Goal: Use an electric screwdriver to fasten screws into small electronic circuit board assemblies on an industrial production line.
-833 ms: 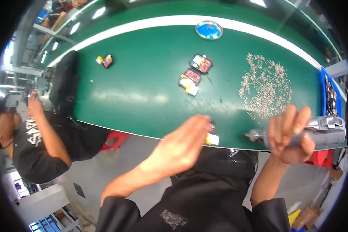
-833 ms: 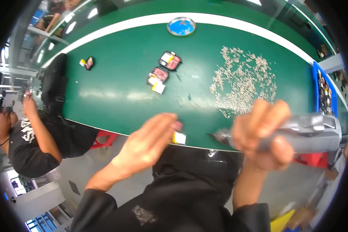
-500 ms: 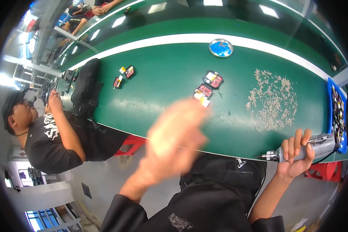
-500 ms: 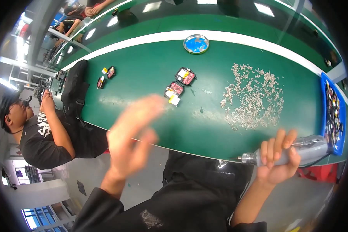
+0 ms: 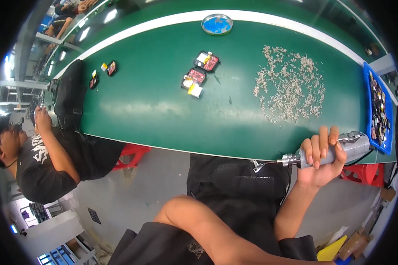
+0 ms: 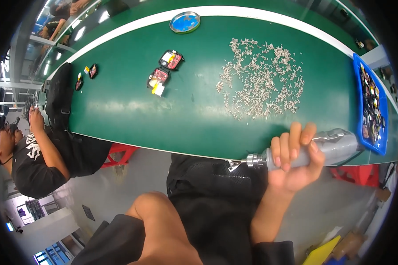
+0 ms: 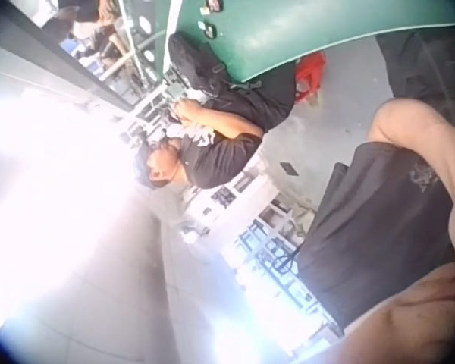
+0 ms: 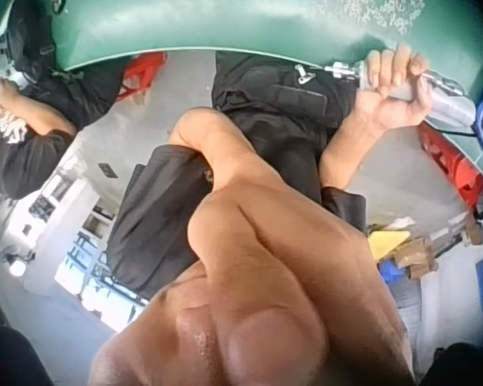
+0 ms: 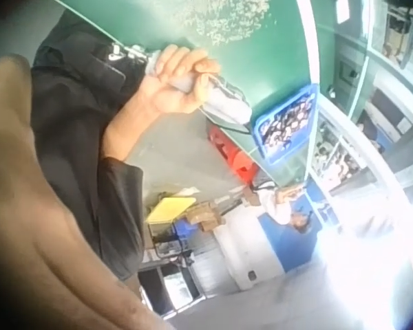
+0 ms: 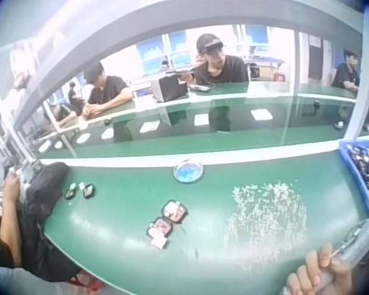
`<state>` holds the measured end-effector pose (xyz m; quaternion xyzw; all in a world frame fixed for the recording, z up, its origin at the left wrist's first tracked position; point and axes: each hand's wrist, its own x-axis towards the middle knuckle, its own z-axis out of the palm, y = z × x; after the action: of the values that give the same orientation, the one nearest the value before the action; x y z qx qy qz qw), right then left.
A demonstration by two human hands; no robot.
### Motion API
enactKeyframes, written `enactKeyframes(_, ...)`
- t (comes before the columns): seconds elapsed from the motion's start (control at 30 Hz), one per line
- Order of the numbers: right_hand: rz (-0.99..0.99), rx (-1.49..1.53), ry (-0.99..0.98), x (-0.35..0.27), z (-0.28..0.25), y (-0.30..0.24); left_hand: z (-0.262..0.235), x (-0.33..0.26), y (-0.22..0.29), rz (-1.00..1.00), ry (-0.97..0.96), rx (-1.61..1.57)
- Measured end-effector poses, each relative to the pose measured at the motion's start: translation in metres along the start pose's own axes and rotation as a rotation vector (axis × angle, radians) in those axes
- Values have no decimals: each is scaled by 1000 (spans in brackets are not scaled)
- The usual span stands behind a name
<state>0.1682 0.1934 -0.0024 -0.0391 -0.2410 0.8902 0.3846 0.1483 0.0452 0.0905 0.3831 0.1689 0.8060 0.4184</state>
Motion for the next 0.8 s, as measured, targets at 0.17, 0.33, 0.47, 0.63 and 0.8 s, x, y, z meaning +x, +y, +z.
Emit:
enactKeyframes(0.17, 10, 11, 33, 1, 2, -1, 73, -17, -62, -27, 44, -161)
enactKeyframes(0.33, 2, 4, 56, -2, 1, -7, 44, 0, 9, -80, -35, -407)
enactKeyframes(0.47, 18, 6, 9, -6, 1, 0, -2, 23, 30, -34, -132, -503)
enactKeyframes(0.63, 36, 43, -48, -1, -2, -2, -94, 43, 53, -302, -96, 251)
enactKeyframes(0.8, 21, 64, -70, -3, -9, -7, -159, 76, 55, -256, 89, 1570)
